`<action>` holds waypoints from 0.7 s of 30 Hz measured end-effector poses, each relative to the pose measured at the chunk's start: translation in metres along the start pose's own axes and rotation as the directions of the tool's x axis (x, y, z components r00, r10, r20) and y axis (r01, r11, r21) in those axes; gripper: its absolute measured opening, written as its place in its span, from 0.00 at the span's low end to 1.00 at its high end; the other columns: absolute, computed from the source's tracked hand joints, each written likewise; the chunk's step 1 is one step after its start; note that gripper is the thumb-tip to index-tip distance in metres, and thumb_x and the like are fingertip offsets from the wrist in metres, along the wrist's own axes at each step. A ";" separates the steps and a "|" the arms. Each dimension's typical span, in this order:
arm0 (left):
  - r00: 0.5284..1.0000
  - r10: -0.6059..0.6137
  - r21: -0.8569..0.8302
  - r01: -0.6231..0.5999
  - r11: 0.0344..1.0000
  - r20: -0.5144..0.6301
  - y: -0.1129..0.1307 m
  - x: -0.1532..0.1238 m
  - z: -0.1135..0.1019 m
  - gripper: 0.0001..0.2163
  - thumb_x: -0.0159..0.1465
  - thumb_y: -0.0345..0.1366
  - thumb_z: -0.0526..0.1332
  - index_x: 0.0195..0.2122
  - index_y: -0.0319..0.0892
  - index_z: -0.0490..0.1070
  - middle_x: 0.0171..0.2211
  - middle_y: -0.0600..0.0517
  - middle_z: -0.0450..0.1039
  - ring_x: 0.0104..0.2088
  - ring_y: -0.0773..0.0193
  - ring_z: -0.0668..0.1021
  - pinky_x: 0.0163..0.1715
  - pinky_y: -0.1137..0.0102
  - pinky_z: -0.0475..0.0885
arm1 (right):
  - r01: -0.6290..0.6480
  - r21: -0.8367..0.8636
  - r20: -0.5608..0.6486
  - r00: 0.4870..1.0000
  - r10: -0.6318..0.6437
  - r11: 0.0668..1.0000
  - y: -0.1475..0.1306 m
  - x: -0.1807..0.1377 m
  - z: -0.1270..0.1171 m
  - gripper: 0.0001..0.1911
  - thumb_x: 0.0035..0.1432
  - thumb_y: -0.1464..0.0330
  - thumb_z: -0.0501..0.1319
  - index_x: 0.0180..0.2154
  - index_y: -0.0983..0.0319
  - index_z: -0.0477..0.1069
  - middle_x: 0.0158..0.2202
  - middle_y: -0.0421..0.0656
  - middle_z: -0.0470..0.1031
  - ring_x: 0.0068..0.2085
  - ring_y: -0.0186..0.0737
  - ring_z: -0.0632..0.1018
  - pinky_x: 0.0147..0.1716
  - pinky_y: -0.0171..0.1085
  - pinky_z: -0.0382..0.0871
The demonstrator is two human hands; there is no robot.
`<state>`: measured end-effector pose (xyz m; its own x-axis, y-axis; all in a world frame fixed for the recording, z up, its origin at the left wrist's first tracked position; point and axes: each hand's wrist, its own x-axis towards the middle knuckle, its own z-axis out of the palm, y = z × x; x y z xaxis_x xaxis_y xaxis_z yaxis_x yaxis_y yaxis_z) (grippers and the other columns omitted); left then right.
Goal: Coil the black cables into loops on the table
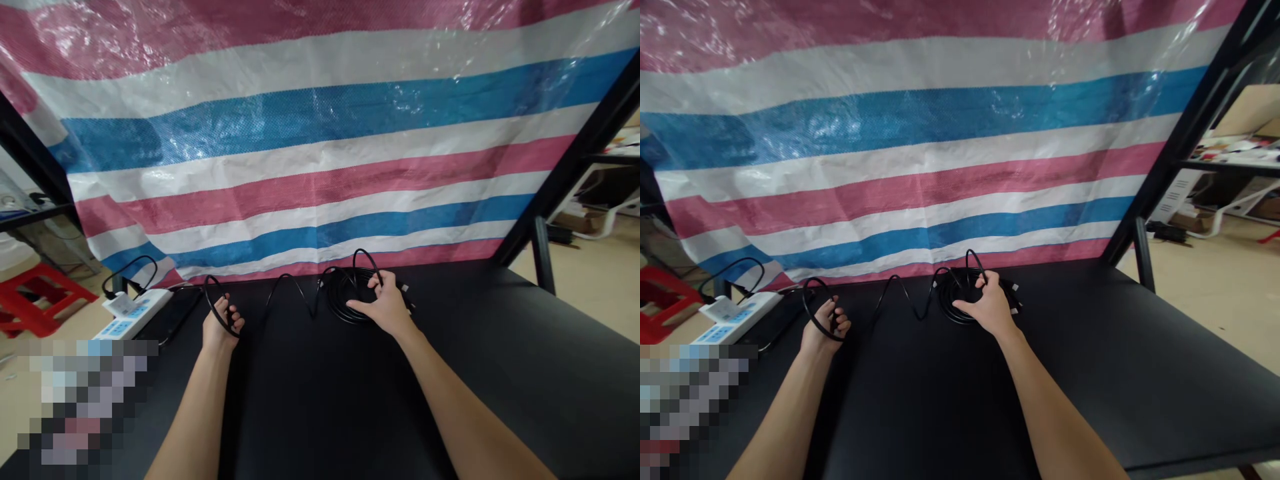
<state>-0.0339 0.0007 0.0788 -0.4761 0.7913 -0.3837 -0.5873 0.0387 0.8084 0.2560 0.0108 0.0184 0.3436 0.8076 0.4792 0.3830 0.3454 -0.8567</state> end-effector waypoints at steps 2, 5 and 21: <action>0.999 0.033 0.036 -0.032 0.999 -0.011 -0.001 0.000 0.000 0.05 0.57 0.26 0.53 0.27 0.41 0.63 0.14 0.60 0.57 0.11 0.75 0.59 0.11 0.81 0.51 | -0.031 -0.076 0.041 0.999 0.035 0.997 -0.005 0.000 -0.001 0.26 0.32 0.50 0.69 0.29 0.58 0.64 0.24 0.37 0.69 0.23 0.35 0.67 0.27 0.37 0.64; 0.994 0.105 0.111 -0.101 0.989 -0.029 -0.001 0.000 0.000 0.04 0.56 0.26 0.54 0.27 0.40 0.65 0.14 0.58 0.62 0.12 0.74 0.63 0.12 0.80 0.57 | -0.118 -0.103 -0.001 0.993 0.119 0.988 -0.012 0.004 -0.007 0.23 0.42 0.46 0.62 0.20 0.58 0.65 0.19 0.41 0.70 0.23 0.39 0.70 0.27 0.38 0.63; 0.957 0.108 0.079 -0.134 0.988 0.269 -0.032 -0.013 0.011 0.08 0.55 0.36 0.61 0.24 0.42 0.62 0.13 0.60 0.60 0.10 0.73 0.61 0.10 0.78 0.54 | 0.027 -0.046 -0.139 0.990 -0.033 0.999 -0.038 -0.019 0.023 0.30 0.24 0.53 0.72 0.29 0.56 0.60 0.25 0.35 0.63 0.26 0.37 0.66 0.29 0.39 0.65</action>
<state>-0.0019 -0.0045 0.0630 -0.3430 0.9257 -0.1595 -0.4650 -0.0198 0.8851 0.2149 -0.0069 0.0378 0.4466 0.7215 0.5292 0.4311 0.3448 -0.8338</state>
